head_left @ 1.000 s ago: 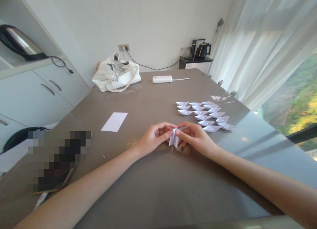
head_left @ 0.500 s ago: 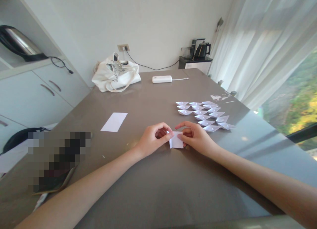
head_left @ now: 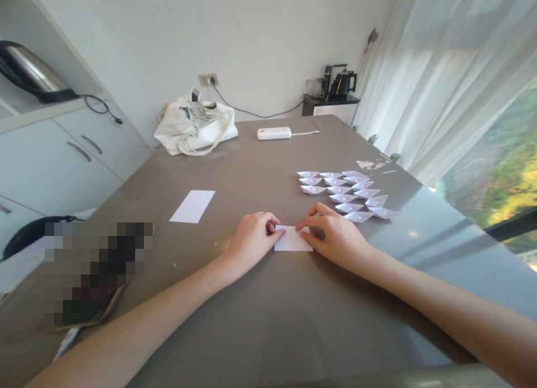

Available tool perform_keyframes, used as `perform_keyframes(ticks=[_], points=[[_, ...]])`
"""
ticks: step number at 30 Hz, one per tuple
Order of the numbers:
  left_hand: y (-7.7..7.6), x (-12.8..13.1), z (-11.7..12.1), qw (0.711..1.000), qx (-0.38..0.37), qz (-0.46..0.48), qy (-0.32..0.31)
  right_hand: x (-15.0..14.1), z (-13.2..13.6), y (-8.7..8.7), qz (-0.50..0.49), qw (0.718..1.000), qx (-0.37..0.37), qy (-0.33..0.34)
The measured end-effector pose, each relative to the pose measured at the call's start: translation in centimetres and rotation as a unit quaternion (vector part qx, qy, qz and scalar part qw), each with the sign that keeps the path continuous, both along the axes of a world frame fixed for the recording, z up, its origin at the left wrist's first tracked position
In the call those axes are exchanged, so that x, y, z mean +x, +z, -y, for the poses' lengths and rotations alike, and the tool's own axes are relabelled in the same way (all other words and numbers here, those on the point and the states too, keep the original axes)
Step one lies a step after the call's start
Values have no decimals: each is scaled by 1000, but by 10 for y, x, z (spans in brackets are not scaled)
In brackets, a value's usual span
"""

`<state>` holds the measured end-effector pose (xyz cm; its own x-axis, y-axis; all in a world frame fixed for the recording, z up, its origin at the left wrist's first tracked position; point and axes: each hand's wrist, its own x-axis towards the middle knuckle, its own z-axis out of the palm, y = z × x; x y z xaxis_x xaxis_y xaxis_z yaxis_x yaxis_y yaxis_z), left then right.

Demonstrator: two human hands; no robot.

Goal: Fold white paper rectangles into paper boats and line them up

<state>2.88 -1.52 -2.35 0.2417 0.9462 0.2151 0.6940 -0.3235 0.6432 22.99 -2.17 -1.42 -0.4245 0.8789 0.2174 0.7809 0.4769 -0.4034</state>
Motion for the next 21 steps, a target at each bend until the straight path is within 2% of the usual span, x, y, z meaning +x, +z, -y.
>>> perform_keyframes(ticks=[6, 12, 16, 21], points=[[3, 1, 2, 1000, 4, -12, -5, 0, -2, -3, 14, 998, 9, 60], [7, 3, 7, 995, 33, -25, -93, 0, -2, -1, 14, 998, -3, 58], [13, 1, 6, 991, 13, -17, -136, 0, -2, 0, 17, 999, -9, 51], [17, -2, 0, 988, -37, 6, -152, 0, -1, 0, 24, 998, -15, 50]])
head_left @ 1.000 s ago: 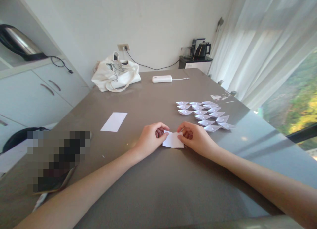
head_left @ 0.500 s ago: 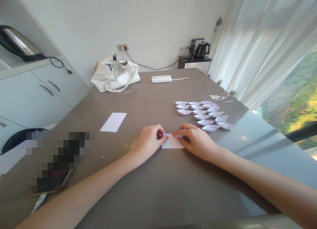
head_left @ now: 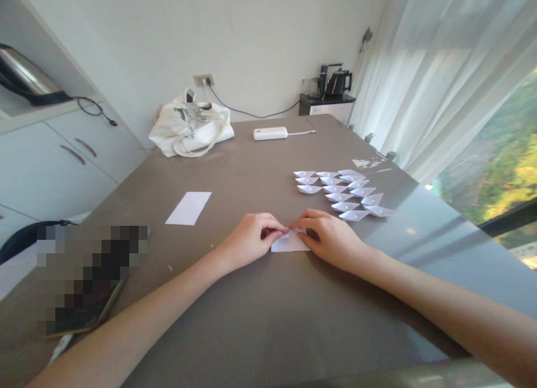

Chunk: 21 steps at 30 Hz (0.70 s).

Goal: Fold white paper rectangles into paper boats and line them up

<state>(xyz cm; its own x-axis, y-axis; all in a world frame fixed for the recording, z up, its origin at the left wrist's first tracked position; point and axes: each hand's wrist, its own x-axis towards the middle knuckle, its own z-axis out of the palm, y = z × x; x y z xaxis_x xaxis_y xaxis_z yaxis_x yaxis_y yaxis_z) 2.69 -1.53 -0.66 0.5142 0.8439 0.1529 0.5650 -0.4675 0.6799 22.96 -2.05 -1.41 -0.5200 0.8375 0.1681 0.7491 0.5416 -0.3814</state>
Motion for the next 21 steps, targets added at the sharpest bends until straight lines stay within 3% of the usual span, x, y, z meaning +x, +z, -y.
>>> perform_keyframes(ticks=[21], points=[[-8, -2, -1, 994, 81, -54, -50, -2, 5, 2, 36, 999, 2, -6]])
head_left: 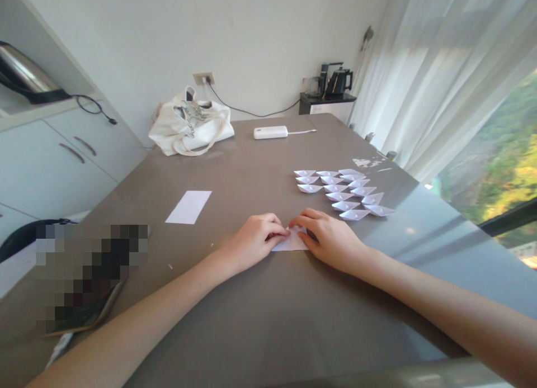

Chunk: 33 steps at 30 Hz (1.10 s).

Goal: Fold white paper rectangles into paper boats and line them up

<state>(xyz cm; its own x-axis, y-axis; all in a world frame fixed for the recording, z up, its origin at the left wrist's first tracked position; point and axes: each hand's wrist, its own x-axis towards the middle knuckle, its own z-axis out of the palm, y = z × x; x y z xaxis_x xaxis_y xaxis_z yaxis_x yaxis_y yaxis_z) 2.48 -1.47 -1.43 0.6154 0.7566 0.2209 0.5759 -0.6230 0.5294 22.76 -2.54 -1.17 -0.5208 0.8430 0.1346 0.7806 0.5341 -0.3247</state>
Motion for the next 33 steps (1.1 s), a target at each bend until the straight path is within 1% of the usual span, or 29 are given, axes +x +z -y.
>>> perform_keyframes(ticks=[5, 15, 21, 25, 33], points=[[-2, 0, 0, 1000, 11, -5, -8, 0, -1, 0, 2, 1000, 1, 0], [-2, 2, 2, 999, 15, -29, -5, -2, 0, 1, 5, 1000, 5, -3], [-2, 2, 1, 999, 18, -27, -9, -2, 0, 2, 30, 1000, 8, -2], [-1, 2, 2, 999, 24, -32, -12, -4, 1, 5, 59, 998, 22, 2], [0, 3, 0, 999, 33, -23, -25, -6, 6, 12, 157, 985, 55, 33]])
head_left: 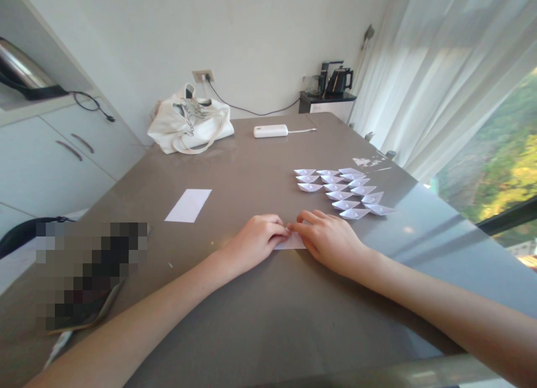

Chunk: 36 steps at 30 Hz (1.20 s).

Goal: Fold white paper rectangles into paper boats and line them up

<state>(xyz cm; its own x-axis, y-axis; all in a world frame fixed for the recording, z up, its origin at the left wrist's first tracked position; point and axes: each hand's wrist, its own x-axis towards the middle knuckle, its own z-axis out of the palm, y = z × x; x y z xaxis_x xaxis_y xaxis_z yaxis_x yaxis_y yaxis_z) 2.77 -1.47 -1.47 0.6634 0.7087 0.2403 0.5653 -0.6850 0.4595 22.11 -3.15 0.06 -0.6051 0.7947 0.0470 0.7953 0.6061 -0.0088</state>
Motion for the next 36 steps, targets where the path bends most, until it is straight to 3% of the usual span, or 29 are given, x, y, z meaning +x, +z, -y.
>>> perform_keyframes(ticks=[10, 15, 22, 27, 31, 36], points=[[7, 2, -1, 997, -37, 0, 64, -2, 1, -6, 18, 999, 32, 28], [9, -3, -6, 997, -58, -8, 43, -1, 1, -6, 19, 999, 24, 22], [22, -13, -9, 994, -25, -100, 18, -2, 1, -4, 8, 1000, 14, 18], [23, -17, -12, 995, -44, -92, -5, 0, 0, -3, -14, 1000, -1, 7], [17, -19, -16, 992, -35, -98, -67, 5, -5, -4, -78, 996, -9, -48], [14, -20, -18, 990, -19, -96, -100, 9, -12, -9, -129, 984, -27, -120]])
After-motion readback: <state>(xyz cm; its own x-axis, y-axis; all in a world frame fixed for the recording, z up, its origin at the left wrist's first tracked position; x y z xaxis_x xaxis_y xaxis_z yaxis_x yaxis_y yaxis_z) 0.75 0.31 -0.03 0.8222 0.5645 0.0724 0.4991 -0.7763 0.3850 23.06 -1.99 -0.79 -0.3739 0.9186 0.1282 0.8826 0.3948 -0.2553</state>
